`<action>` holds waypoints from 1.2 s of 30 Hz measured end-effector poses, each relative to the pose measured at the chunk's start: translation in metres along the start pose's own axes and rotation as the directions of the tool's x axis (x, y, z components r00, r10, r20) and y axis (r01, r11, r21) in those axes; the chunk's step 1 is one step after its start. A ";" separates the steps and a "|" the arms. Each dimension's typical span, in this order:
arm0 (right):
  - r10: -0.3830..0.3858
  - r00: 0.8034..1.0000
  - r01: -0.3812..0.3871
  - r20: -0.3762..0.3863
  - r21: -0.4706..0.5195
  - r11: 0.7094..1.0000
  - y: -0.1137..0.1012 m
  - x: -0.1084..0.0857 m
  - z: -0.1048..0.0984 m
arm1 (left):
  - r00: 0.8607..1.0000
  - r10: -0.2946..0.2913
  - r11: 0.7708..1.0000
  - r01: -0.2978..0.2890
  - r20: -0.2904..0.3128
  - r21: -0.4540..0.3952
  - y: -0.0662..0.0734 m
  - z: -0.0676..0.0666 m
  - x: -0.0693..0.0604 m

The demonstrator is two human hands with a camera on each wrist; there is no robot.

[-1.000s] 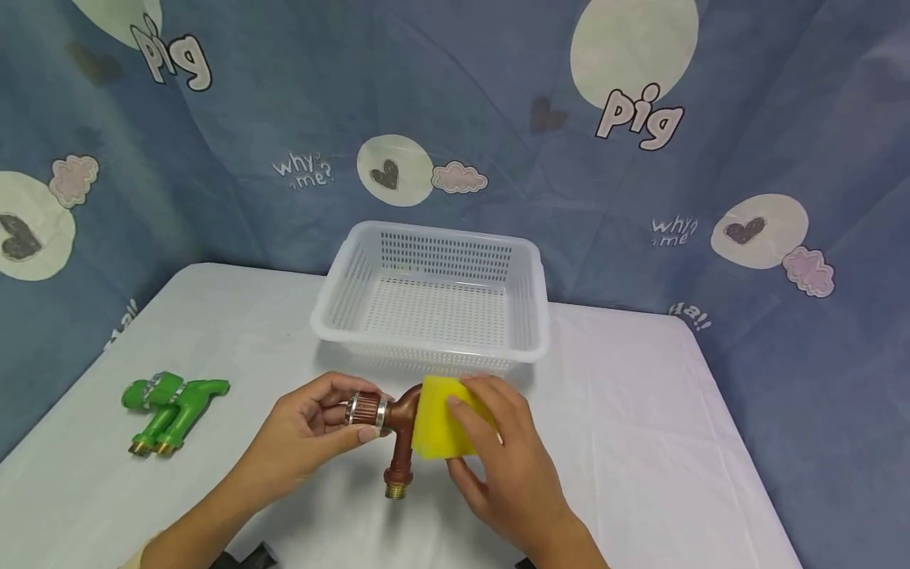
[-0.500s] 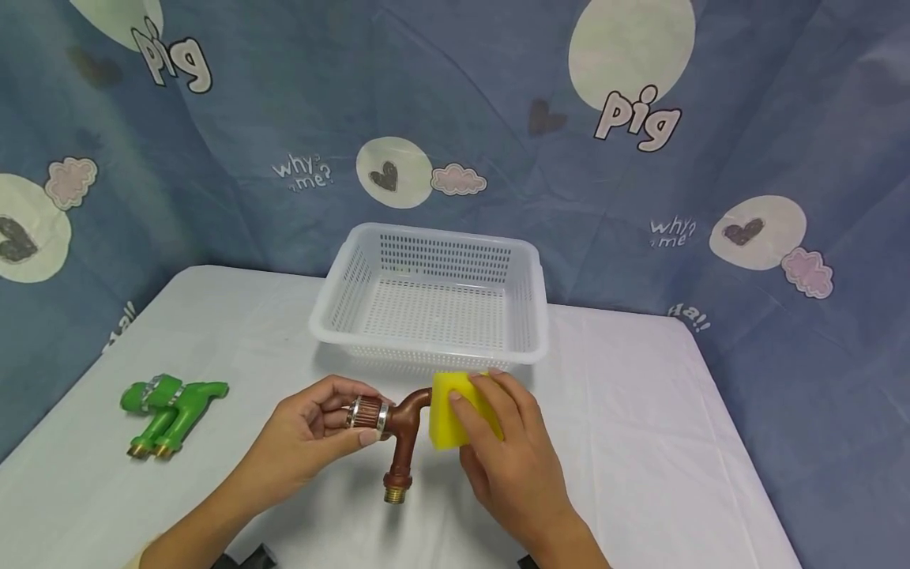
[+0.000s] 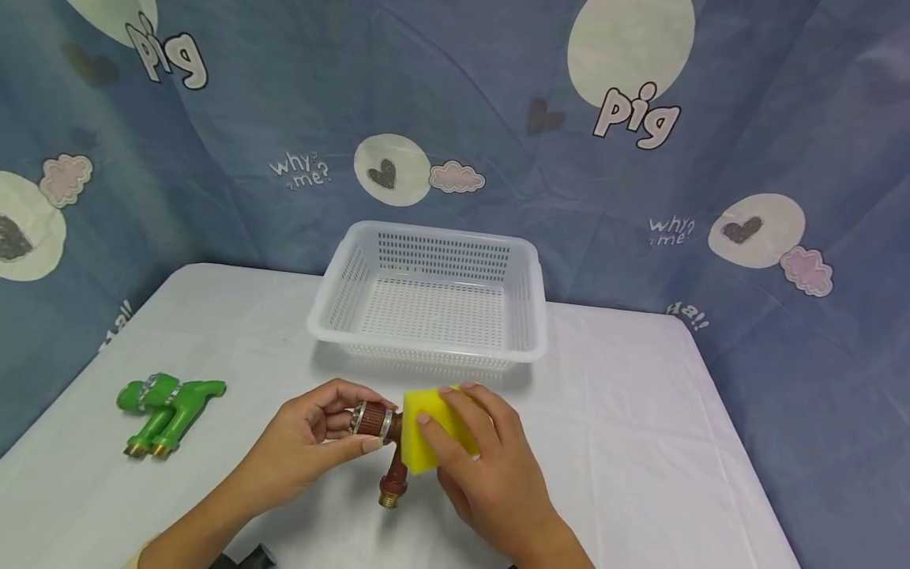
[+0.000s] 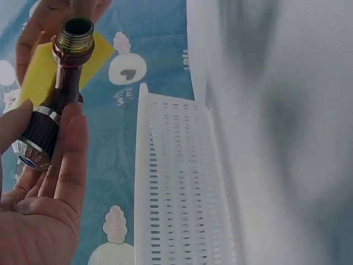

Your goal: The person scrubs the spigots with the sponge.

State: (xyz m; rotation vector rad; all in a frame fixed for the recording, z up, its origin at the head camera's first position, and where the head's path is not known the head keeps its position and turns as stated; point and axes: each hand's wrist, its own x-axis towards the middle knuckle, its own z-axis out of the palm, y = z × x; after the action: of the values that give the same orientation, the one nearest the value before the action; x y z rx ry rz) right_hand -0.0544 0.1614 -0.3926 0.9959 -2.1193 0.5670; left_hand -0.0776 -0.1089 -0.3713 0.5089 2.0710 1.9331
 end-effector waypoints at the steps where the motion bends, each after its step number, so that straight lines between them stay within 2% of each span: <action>1: 0.018 1.000 -0.018 0.005 -0.012 1.000 0.003 0.000 -0.002 | 1.000 -0.001 1.000 0.001 -0.004 -0.005 0.000 0.000 0.000; 6: 0.079 0.997 -0.079 -0.003 -0.062 0.995 0.014 -0.001 -0.008 | 1.000 0.001 1.000 -0.001 -0.022 0.017 0.000 -0.001 0.000; 10: 0.089 0.995 -0.092 -0.048 -0.071 0.993 0.017 -0.001 -0.010 | 0.999 -0.030 0.999 0.031 -0.039 0.033 0.001 -0.002 -0.001; 14: 0.037 0.996 -0.041 -0.078 -0.058 0.997 0.012 0.002 -0.009 | 0.997 -0.053 0.996 0.057 -0.052 0.065 0.001 -0.003 -0.001; 18: -0.053 0.994 0.048 -0.100 -0.058 0.997 0.005 0.005 -0.005 | 0.997 -0.039 0.994 0.046 -0.072 0.100 0.001 -0.004 0.000; 21: -0.074 0.992 0.066 -0.099 -0.075 0.995 0.004 0.006 -0.003 | 0.997 -0.020 0.995 0.028 -0.077 0.099 0.001 -0.004 0.000; 26: -0.019 0.998 0.015 -0.059 -0.076 0.997 0.013 0.001 -0.003 | 0.997 0.021 0.993 -0.012 -0.081 0.114 0.001 -0.005 0.000; 30: 0.047 0.998 -0.050 -0.049 -0.070 0.996 0.020 -0.001 -0.007 | 0.995 0.023 0.989 -0.008 -0.098 0.150 0.000 -0.004 -0.001; 34: 0.092 0.995 -0.093 -0.048 -0.023 0.995 0.014 0.002 -0.010 | 0.994 0.026 0.977 -0.004 -0.104 0.213 0.000 -0.003 0.000; 36: 0.077 0.996 -0.077 -0.041 0.001 0.997 0.007 0.003 -0.009 | 0.995 0.042 0.972 -0.018 -0.095 0.234 0.000 -0.002 0.000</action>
State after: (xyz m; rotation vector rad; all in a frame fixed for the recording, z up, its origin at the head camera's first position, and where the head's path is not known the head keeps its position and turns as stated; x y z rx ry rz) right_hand -0.0575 0.1694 -0.3848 0.8974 -2.1283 0.6201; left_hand -0.0787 -0.1110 -0.3710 0.5037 2.3837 1.7734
